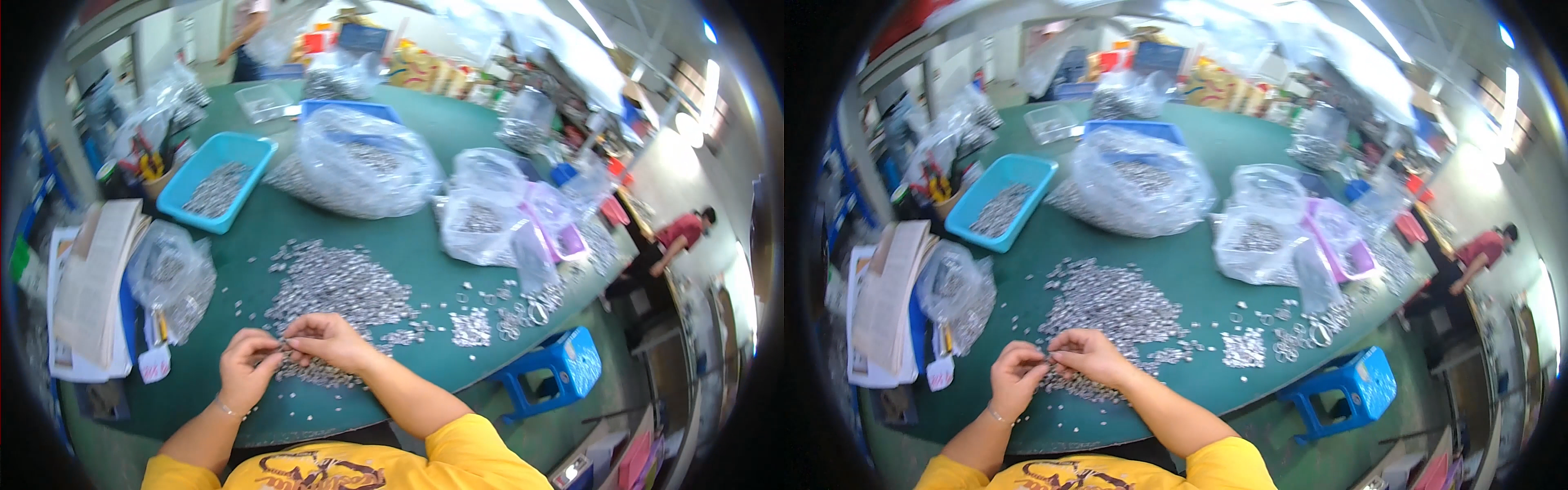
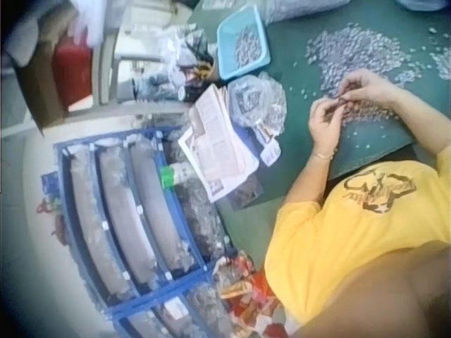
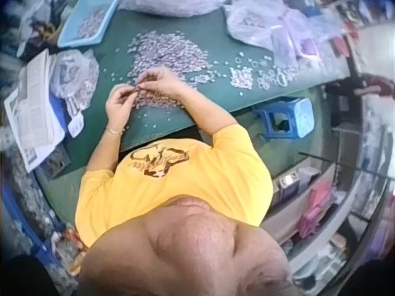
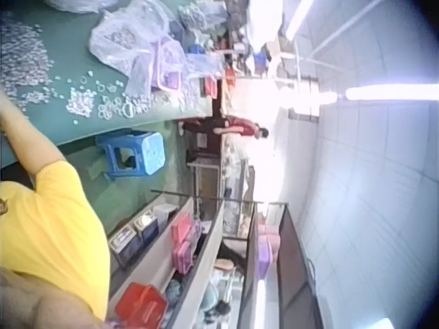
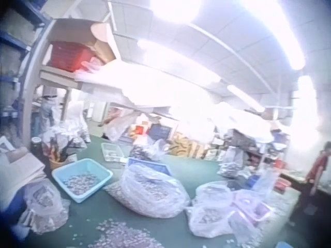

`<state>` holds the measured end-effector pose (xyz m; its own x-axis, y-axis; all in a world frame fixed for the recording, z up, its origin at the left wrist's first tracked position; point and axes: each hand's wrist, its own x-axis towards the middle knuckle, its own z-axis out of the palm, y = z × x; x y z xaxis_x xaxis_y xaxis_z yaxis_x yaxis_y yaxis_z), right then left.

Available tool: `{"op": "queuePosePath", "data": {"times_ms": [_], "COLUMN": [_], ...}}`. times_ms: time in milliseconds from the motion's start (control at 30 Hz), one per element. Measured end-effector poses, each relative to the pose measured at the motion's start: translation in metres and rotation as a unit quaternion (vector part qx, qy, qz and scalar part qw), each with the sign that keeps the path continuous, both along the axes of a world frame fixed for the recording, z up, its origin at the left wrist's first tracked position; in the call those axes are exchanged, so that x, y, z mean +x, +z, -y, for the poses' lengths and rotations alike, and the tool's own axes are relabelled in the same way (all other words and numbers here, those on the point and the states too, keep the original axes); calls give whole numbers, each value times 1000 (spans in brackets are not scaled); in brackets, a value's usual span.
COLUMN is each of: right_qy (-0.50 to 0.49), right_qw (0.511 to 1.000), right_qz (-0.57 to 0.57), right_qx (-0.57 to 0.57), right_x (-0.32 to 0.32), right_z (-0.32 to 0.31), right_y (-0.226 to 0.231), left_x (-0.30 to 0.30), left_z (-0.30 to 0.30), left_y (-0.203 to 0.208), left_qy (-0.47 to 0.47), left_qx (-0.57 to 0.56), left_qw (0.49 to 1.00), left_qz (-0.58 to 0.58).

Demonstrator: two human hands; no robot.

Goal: The person sorts through a pile of small metal ring-shaped parts on a green workbench, picking them up individually to check them and then placing them into a small blue tray or a plastic bag.

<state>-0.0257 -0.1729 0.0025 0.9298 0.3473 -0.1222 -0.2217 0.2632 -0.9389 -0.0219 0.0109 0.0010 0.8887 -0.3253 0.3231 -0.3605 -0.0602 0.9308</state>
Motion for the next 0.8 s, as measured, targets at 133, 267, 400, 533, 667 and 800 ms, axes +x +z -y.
{"op": "queuePosePath", "data": {"times_ms": [133,267,400,533,667,800], "right_qy": [-102,-192,-305,-505,-544,-486], "right_qw": [992,978,925,673,606,708], "right_qz": [-15,-2,225,477,468,277], "right_qx": [67,77,-26,-256,-342,-430], "right_x": [9,17,32,75,131,151], "right_z": [7,15,45,70,125,200], "right_y": [12,35,55,107,119,99], "left_x": [2,2,0,5,12,14], "left_z": [-8,-6,-4,-12,-16,-3], "left_y": [-5,-10,-13,-16,-20,-15], "left_qy": [28,23,-2,25,34,26], "left_qx": [-13,-27,-40,-52,-36,-36], "left_qw": [999,995,994,992,995,995], "left_qz": [-38,-89,-103,-114,-82,-86]}}
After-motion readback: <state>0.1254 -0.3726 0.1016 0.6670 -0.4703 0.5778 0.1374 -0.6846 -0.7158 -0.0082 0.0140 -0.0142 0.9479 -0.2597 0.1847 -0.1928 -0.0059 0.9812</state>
